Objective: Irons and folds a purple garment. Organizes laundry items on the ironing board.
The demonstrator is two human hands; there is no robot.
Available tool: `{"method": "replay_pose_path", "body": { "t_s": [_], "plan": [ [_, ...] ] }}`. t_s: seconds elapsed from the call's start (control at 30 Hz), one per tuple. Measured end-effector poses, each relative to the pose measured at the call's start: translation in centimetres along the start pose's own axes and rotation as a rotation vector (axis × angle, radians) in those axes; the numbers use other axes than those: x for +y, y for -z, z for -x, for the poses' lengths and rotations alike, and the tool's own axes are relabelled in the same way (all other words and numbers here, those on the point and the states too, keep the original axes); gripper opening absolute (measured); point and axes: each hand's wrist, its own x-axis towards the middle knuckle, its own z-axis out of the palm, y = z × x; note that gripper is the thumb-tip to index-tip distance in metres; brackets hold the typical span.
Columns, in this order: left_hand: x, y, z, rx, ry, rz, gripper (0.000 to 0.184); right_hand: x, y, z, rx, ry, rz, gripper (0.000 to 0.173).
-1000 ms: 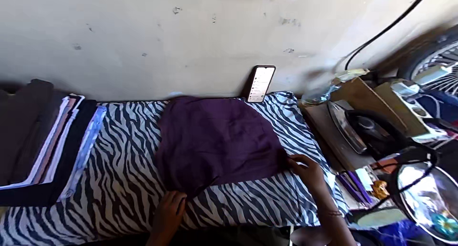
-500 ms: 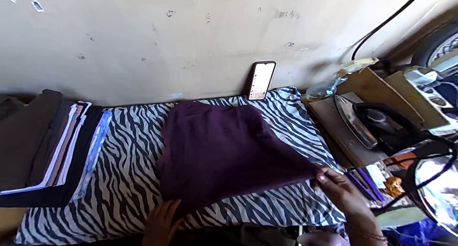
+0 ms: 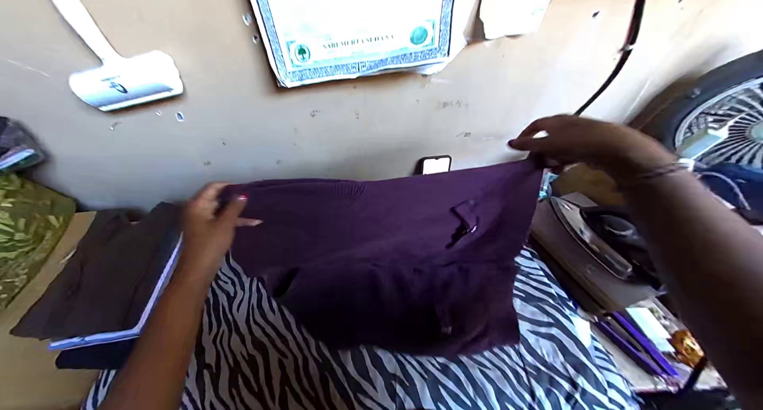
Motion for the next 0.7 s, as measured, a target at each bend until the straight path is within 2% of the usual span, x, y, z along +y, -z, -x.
{"method": "replay_pose_path", "body": {
  "t_s": [0.07, 0.17, 0.27, 0.33, 0.43, 0.5, 0.57, 0.7],
  "plan": [
    [-2.2, -1.8, -3.2, -0.038, 0.077, -0.016, 0.026, 0.3, -0.4, -3.0, -0.070, -0.074, 0.039, 0.037],
    [-2.4, -2.7, -7.1, 0.001, 0.030, 0.002, 0.024, 1.1, -0.4, -4.6, 0.030, -0.024, -0.059, 0.031],
    [0.7, -1.3, -8.6, 0.040, -0.154, -0.027, 0.024, 1.2, 0.9, -3.7, 0.167, 0.100, -0.198, 0.030],
    [2.7, 0.3, -7.7, 0.052, -0.337, -0.123, 0.026, 0.5, 2.0, -0.9, 0.224, 0.192, -0.211, 0.032],
    [2.6, 2.7, -3.9, 0.072, -0.534, -0.263, 0.032, 1.2, 2.7, 3.1, 0.342, 0.363, -0.137, 0.026],
    [0.4, 3.6, -0.1, 0.010, -0.554, -0.283, 0.036, 3.2, 1.8, 6.0, 0.402, 0.460, -0.089, 0.020],
    [-2.3, 3.2, 4.9, -0.091, -0.472, -0.276, 0.034, 6.4, -0.3, 8.8, 0.431, 0.499, -0.049, 0.021],
    [-11.4, -0.7, 15.2, -0.256, -0.261, -0.164, 0.029, 14.4, -7.5, 15.1, 0.359, 0.363, 0.023, 0.036]
  ]
}}
